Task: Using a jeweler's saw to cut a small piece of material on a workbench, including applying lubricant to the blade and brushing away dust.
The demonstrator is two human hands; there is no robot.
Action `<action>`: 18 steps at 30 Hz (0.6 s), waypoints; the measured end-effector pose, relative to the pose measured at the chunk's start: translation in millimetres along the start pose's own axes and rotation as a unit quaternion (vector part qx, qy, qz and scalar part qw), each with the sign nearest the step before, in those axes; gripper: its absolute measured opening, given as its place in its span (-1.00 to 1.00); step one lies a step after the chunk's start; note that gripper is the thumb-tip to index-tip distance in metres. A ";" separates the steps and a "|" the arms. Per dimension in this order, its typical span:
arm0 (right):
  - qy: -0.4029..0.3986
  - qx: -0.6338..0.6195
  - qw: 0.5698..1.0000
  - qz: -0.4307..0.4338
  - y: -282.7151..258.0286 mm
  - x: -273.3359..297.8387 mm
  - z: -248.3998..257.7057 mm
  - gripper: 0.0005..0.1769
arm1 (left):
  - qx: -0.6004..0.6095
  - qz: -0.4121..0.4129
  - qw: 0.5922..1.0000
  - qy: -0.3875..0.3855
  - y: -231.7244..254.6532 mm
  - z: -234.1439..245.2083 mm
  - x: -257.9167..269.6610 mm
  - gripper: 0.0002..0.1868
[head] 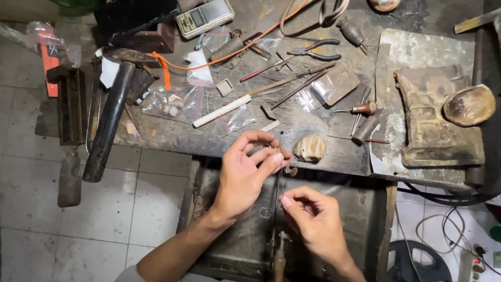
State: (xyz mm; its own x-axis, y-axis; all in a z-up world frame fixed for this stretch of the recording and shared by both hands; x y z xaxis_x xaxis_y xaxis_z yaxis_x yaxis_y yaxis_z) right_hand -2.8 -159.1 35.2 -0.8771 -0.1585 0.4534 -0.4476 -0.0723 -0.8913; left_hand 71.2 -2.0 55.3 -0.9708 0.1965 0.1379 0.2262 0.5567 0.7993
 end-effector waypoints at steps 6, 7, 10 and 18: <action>0.012 0.102 0.992 0.071 -17.7 -0.9 4.6 -0.91 | -0.109 -0.021 0.994 -0.015 29.7 5.7 1.9 -0.54; 0.013 0.103 0.992 0.074 -19.5 -2.0 4.1 -0.91 | -0.108 -0.024 0.994 -0.017 32.9 10.9 0.9 -0.54; 0.030 0.089 0.992 0.082 -22.5 -2.7 4.0 -0.90 | -0.221 -0.006 0.975 -0.030 35.6 23.3 1.2 -0.55; -0.017 0.123 0.985 0.121 -8.7 -5.0 -1.0 -0.95 | -0.243 0.099 0.963 -0.054 15.8 18.4 10.4 -0.87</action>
State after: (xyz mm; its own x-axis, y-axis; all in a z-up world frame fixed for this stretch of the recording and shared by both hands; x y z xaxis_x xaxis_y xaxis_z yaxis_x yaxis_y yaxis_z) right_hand 5.3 -156.7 40.6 -0.9447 -0.2328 0.2310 -0.1673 -0.2637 -0.9500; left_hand 66.2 23.7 58.6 -0.8922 0.3575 0.2760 0.3171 0.0610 0.9464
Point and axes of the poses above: each hand's wrist, its own x-axis away from the middle knuckle, its own z-axis out of the back of the hand, y = z × x, the point moved 2 cm from there along -x, towards the middle knuckle, and after that the axes turned 10 degrees about -y, right-handed, at the moved point
